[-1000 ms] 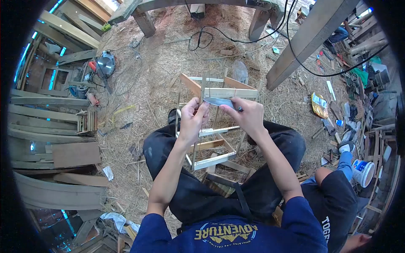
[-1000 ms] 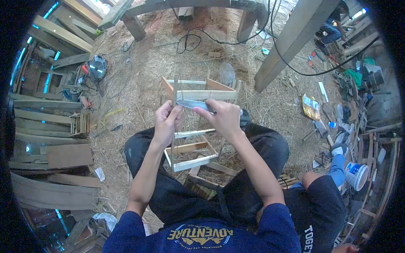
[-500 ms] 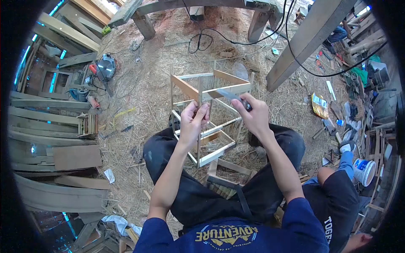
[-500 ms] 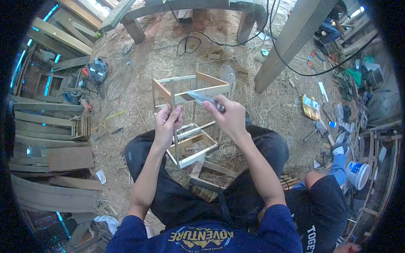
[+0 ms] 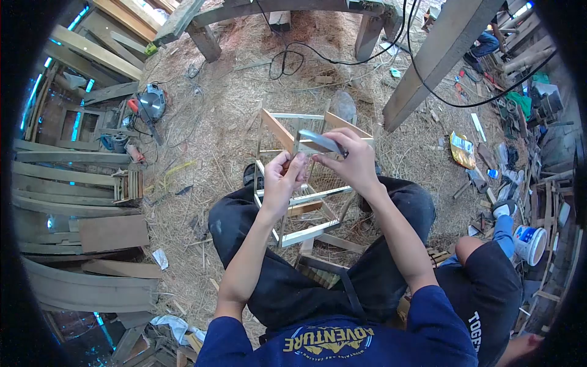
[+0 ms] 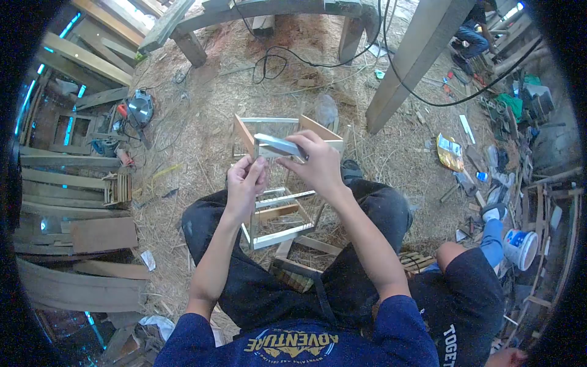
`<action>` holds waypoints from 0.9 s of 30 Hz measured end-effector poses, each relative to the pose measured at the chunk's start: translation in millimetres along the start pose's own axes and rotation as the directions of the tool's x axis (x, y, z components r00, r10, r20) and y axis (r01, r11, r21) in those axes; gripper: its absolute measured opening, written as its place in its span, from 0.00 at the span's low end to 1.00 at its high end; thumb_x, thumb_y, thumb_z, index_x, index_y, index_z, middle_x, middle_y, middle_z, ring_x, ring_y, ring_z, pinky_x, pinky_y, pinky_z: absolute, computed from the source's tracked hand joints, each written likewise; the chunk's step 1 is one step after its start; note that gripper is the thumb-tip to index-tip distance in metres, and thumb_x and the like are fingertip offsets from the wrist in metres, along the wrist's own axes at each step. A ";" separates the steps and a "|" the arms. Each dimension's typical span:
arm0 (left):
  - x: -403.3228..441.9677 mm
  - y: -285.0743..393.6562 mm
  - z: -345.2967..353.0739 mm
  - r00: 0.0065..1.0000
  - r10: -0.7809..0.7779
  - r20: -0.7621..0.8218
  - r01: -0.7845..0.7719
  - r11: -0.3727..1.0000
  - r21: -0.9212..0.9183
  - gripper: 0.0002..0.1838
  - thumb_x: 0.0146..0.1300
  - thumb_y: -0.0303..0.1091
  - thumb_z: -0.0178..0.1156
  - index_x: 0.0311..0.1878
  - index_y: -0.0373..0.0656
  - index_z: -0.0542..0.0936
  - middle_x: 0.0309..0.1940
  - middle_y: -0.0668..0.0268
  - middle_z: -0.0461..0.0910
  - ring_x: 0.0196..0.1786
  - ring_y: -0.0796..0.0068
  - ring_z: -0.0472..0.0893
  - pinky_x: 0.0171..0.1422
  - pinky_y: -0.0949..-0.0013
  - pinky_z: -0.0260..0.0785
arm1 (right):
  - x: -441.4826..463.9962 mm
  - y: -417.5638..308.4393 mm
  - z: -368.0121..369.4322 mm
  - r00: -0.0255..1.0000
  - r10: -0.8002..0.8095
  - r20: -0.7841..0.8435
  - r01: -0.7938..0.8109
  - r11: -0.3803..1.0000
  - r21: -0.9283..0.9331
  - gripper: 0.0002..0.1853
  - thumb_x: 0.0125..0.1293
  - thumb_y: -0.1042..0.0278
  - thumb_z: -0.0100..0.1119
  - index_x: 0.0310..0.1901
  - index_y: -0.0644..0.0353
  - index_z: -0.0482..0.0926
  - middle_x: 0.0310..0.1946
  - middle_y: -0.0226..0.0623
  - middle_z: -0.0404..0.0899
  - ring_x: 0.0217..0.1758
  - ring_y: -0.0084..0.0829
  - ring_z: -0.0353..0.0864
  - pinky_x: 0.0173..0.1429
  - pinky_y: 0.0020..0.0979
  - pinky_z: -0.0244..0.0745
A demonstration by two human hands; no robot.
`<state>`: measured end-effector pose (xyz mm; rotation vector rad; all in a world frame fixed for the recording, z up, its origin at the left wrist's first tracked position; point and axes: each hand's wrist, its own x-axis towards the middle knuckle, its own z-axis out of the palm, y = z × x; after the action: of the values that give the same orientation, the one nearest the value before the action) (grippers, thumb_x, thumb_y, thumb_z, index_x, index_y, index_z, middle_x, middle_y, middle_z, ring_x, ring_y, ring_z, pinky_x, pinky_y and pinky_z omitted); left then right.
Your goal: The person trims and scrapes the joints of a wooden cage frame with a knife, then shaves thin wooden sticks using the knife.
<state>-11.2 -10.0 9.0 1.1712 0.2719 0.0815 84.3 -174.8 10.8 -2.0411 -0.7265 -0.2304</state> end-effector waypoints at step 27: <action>0.3 -1.9 12.4 0.992 0.097 0.080 -0.097 0.995 -0.002 0.07 0.77 0.33 0.53 0.46 0.40 0.76 0.31 0.68 0.78 0.24 0.84 0.73 0.28 0.79 0.64 | 7.4 -14.9 -15.0 0.996 -0.049 -0.073 0.043 0.996 -0.082 0.25 0.52 0.68 0.78 0.54 0.52 0.84 0.50 0.38 0.83 0.48 0.38 0.87 0.50 0.35 0.83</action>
<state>-8.0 -21.8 11.7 1.1870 0.1440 0.1190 83.4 -178.3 32.9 -2.0810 -0.7280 -0.3662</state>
